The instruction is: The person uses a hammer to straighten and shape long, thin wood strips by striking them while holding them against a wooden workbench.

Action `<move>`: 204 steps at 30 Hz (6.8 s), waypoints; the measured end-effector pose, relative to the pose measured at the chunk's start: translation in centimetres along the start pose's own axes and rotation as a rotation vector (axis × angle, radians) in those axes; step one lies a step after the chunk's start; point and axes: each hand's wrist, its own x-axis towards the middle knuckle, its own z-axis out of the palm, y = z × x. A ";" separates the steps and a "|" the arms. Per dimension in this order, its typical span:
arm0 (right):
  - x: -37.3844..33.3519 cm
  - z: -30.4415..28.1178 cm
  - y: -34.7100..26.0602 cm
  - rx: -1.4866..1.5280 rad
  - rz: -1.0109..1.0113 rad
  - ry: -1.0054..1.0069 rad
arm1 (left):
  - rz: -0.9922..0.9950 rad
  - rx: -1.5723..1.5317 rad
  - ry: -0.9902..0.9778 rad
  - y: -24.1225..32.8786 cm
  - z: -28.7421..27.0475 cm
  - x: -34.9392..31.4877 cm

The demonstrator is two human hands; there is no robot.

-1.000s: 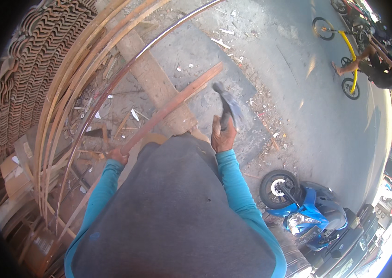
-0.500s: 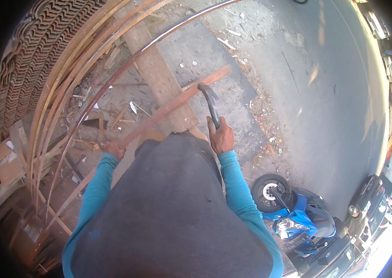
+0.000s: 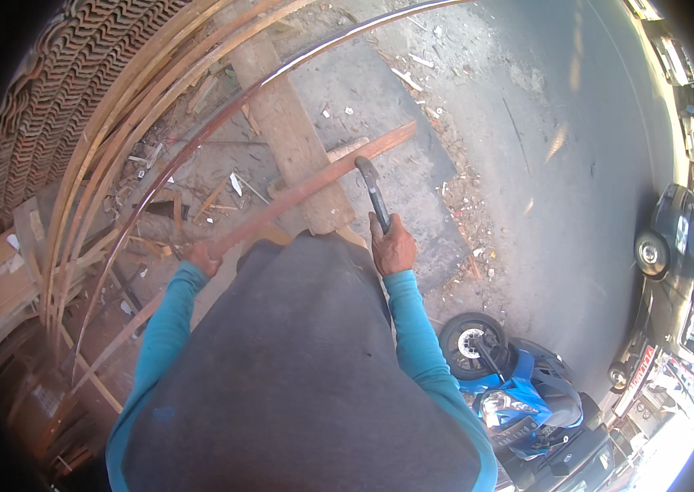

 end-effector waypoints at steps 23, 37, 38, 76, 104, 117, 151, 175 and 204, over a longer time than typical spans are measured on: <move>-0.3 2.2 0.5 0.310 -0.113 0.288 | -0.015 0.021 0.065 -0.1 0.4 0.3; -7.2 6.6 7.7 0.324 0.439 -0.067 | 0.098 -0.102 0.285 0.3 1.2 -1.5; -7.7 6.6 6.5 0.423 0.556 -0.129 | 0.176 -0.125 0.340 0.0 0.9 -2.1; -20.1 14.1 13.5 0.553 0.805 -0.372 | -0.069 0.057 0.206 -17.9 -2.1 -10.8; -12.9 7.8 -5.1 0.238 -0.174 -0.145 | -0.017 0.043 0.197 -3.6 -0.9 -0.6; -11.8 8.6 -7.3 0.333 -0.135 -0.134 | -0.039 0.021 0.222 -3.7 -0.9 -0.3; -9.2 7.6 -9.0 0.164 -0.103 -0.363 | 0.079 -0.204 0.156 -6.1 1.0 0.7; -8.0 6.0 -11.3 -0.123 -0.339 -0.419 | 0.129 -0.023 0.807 -4.3 4.3 -1.2; -12.8 12.5 -9.6 0.404 -0.067 -0.324 | 0.143 -0.462 1.110 -11.5 6.0 -10.4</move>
